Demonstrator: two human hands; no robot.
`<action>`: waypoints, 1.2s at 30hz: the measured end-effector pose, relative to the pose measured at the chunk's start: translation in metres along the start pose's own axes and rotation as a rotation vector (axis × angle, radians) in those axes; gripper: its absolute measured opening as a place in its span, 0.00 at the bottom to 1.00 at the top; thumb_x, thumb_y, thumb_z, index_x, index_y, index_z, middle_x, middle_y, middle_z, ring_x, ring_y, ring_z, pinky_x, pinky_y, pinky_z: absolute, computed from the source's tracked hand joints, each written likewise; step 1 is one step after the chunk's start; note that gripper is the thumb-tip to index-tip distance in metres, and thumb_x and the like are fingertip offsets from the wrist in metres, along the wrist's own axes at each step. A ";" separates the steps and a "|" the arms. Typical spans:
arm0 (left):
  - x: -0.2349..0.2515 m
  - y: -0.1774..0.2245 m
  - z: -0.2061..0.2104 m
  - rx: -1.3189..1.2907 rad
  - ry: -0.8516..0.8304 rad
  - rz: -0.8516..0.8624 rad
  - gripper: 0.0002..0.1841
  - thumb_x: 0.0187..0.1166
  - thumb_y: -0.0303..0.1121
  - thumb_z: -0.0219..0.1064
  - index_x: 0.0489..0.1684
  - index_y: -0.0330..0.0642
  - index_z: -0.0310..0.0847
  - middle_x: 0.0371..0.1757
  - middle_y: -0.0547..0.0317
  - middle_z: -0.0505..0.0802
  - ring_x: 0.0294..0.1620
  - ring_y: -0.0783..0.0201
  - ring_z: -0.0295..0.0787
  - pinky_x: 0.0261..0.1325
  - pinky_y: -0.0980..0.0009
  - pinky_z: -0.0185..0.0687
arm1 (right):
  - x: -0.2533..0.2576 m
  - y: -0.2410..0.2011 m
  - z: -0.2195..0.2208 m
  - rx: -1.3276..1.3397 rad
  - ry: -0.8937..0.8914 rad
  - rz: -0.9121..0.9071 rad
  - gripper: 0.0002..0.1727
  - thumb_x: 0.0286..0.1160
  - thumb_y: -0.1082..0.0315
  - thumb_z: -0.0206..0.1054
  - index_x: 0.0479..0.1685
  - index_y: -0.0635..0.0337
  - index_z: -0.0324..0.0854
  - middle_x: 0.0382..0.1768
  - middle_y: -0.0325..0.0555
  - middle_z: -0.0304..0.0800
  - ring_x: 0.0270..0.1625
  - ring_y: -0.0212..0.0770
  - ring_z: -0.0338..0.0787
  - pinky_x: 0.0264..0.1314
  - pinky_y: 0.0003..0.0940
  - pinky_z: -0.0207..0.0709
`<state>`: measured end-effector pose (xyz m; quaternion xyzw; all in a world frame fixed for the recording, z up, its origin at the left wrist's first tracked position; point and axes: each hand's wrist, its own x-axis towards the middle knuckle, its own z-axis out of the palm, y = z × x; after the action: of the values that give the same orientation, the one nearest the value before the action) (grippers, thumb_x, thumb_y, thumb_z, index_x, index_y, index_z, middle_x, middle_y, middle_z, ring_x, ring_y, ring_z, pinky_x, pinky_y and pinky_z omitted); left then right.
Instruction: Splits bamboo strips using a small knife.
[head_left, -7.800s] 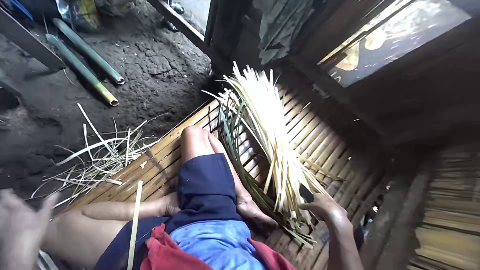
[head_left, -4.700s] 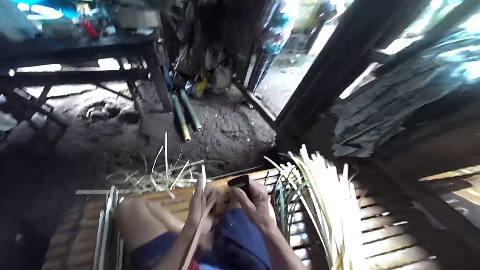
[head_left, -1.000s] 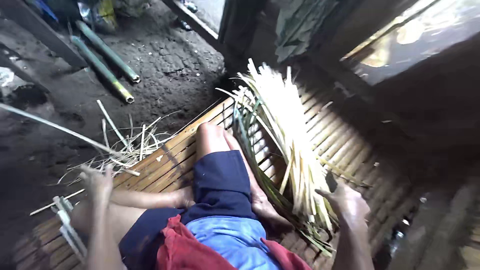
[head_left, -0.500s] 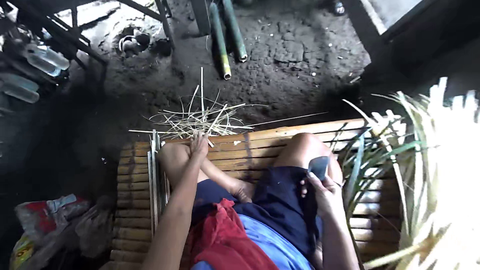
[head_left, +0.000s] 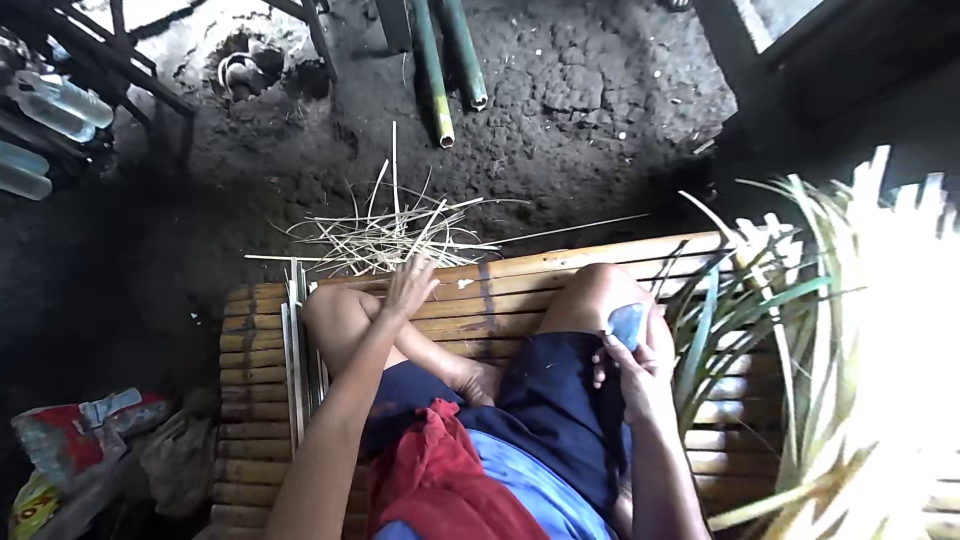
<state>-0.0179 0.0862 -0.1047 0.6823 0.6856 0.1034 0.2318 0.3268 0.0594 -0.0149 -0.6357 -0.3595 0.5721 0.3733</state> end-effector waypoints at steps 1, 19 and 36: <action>-0.004 0.007 0.005 0.026 -0.066 0.178 0.22 0.83 0.36 0.67 0.74 0.38 0.81 0.77 0.37 0.82 0.77 0.37 0.77 0.80 0.43 0.68 | 0.000 0.000 0.000 -0.003 -0.003 -0.006 0.09 0.91 0.73 0.52 0.45 0.62 0.77 0.19 0.31 0.84 0.12 0.23 0.78 0.14 0.17 0.76; 0.005 -0.001 -0.013 -0.429 0.518 -0.520 0.36 0.91 0.44 0.56 0.92 0.30 0.51 0.93 0.33 0.54 0.93 0.40 0.52 0.90 0.43 0.48 | 0.029 0.012 -0.025 -0.050 -0.112 -0.073 0.09 0.89 0.71 0.49 0.58 0.58 0.70 0.19 0.26 0.84 0.12 0.24 0.81 0.14 0.22 0.80; -0.140 -0.106 0.000 -0.115 0.481 -1.094 0.20 0.90 0.31 0.54 0.77 0.37 0.76 0.74 0.29 0.79 0.77 0.30 0.72 0.76 0.36 0.67 | 0.023 0.002 -0.016 -0.123 -0.066 -0.092 0.10 0.91 0.70 0.51 0.63 0.59 0.68 0.19 0.28 0.81 0.12 0.23 0.78 0.11 0.19 0.76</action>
<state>-0.1173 -0.0565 -0.1279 0.1743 0.9638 0.1575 0.1263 0.3452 0.0772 -0.0263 -0.6210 -0.4347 0.5519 0.3475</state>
